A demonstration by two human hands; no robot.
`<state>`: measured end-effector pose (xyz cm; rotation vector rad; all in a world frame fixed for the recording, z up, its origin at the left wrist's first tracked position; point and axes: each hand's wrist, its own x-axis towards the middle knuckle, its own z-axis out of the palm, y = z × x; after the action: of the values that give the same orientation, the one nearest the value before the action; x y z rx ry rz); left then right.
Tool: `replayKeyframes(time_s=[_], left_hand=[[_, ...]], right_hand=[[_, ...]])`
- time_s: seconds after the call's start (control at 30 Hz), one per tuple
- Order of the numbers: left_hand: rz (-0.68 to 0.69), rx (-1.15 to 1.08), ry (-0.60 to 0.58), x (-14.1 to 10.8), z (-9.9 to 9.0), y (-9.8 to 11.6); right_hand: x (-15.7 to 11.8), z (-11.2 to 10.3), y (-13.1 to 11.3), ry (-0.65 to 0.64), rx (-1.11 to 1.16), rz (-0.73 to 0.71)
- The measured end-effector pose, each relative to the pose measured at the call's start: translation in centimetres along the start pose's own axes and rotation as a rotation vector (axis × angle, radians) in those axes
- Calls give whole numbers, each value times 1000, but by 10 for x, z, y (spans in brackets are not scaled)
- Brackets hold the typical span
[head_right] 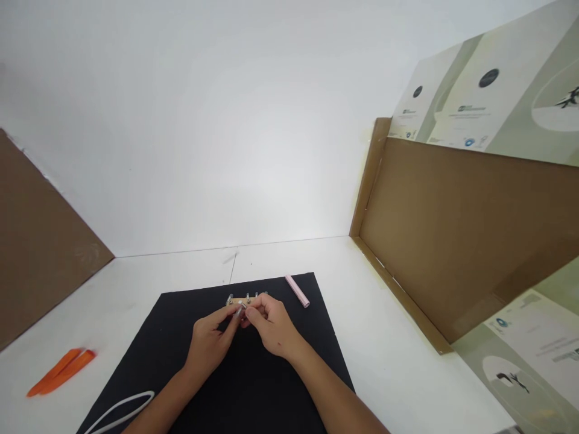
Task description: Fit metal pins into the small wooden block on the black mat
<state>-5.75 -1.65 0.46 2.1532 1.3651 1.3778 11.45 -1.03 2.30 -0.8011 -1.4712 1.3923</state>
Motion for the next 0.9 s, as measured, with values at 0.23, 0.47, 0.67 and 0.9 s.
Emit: replayKeyframes(time_s=[0.23,0.47,0.67,0.9], left_hand=[[-2,3,-4,1,-1,2],[12,-3,0,1,0,2],[5,0,0,2,0,3],[27,-2,-4,2,-1,6]], right_hand=[[0,1,0,13,-22,8],[0,1,-3,20,-41,8],[0,1,-2,19,-45,14],[1,1,-3,26,-38,14]])
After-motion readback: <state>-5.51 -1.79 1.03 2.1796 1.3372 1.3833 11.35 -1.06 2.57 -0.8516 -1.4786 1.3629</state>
